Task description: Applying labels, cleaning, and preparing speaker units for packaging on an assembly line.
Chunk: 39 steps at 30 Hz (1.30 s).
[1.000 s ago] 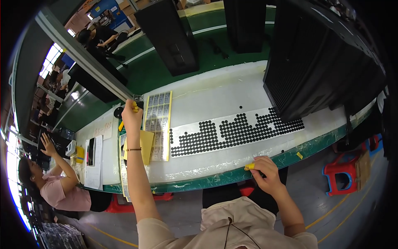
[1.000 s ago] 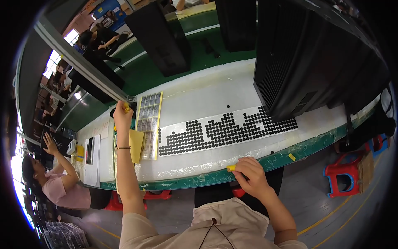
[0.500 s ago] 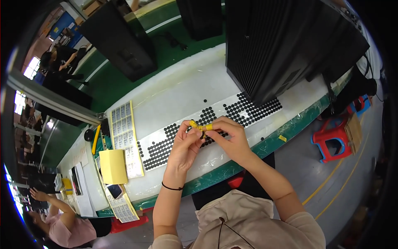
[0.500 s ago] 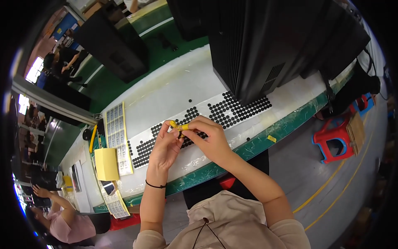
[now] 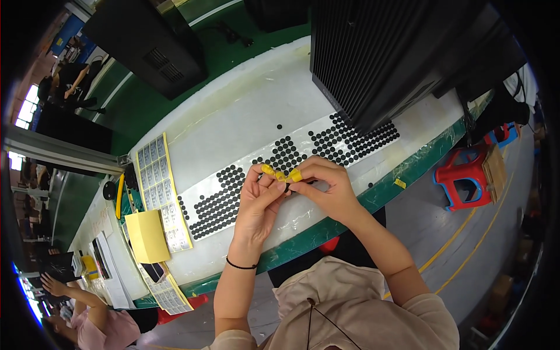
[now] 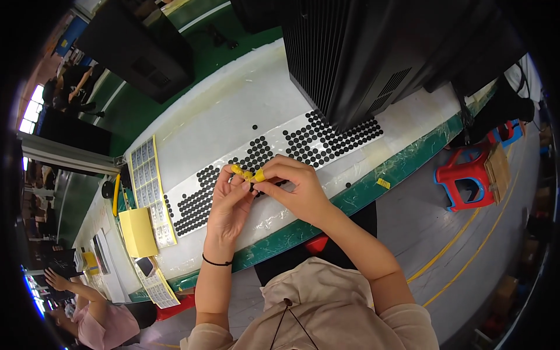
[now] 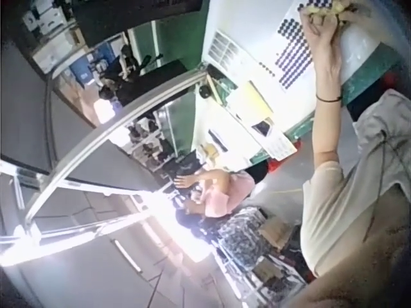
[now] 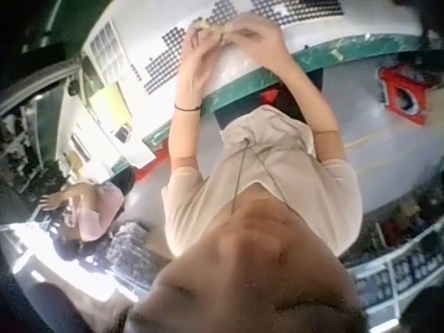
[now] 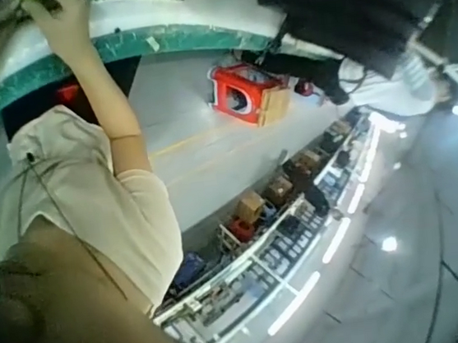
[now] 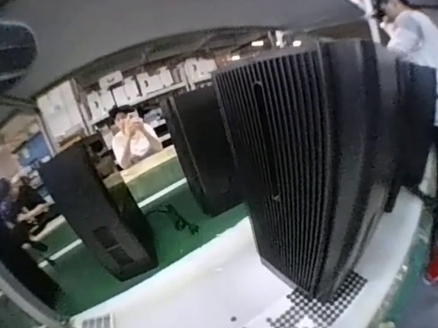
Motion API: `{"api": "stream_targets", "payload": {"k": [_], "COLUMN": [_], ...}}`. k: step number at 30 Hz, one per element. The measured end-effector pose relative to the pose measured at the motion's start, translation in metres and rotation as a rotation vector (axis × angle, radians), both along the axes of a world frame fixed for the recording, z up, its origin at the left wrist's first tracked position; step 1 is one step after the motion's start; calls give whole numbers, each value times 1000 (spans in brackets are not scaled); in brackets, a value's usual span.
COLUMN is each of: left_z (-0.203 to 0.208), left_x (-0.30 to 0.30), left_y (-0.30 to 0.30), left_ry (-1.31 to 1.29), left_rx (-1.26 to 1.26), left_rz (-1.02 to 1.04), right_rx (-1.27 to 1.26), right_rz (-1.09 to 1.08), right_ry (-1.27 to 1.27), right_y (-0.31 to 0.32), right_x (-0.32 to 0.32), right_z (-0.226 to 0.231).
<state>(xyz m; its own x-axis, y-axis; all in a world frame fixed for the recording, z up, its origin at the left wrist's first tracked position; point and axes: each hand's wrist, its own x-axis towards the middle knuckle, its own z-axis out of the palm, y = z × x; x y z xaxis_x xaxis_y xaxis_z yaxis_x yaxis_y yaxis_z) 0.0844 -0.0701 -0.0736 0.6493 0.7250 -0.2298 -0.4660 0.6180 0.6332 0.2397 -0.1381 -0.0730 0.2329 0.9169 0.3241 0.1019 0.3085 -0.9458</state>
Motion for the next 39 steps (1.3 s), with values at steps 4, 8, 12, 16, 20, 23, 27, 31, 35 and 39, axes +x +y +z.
{"api": "stream_targets", "payload": {"k": [4,8,12,16,20,23,27,31,35,39], "left_z": [1,0,0,0,17,16,12,15,14,20], "left_x": [4,4,1,-2,8,11,4,12,17,28], "left_y": [-3,-2,-1,-3,-18,-26,-25,-27,-27,-31], "left_ry": [-86,-179,-205,-326,259,429,448,416,395,404], "left_rx": [4,-195,-355,-355,20,316,358,333,264,313], "left_rz": [18,40,10,-68,70,53,-33,-96,-132,-145], "right_rx": [-26,-16,5,-4,25,148,240,242,194,123], "right_rz": [33,52,52,42,-67,-146,-223,-239,-203,-219], "right_ry": [64,250,359,370,-79,-337,-500,-540,-396,-232], "right_y": [0,-4,-4,-4,-10,-15,-20,-29,-37,-47], "right_x": [-1,-1,0,0,3,6,11,18,23,28], "right_z": [1,-1,-3,-5,9,13,13,9,3,3]}}
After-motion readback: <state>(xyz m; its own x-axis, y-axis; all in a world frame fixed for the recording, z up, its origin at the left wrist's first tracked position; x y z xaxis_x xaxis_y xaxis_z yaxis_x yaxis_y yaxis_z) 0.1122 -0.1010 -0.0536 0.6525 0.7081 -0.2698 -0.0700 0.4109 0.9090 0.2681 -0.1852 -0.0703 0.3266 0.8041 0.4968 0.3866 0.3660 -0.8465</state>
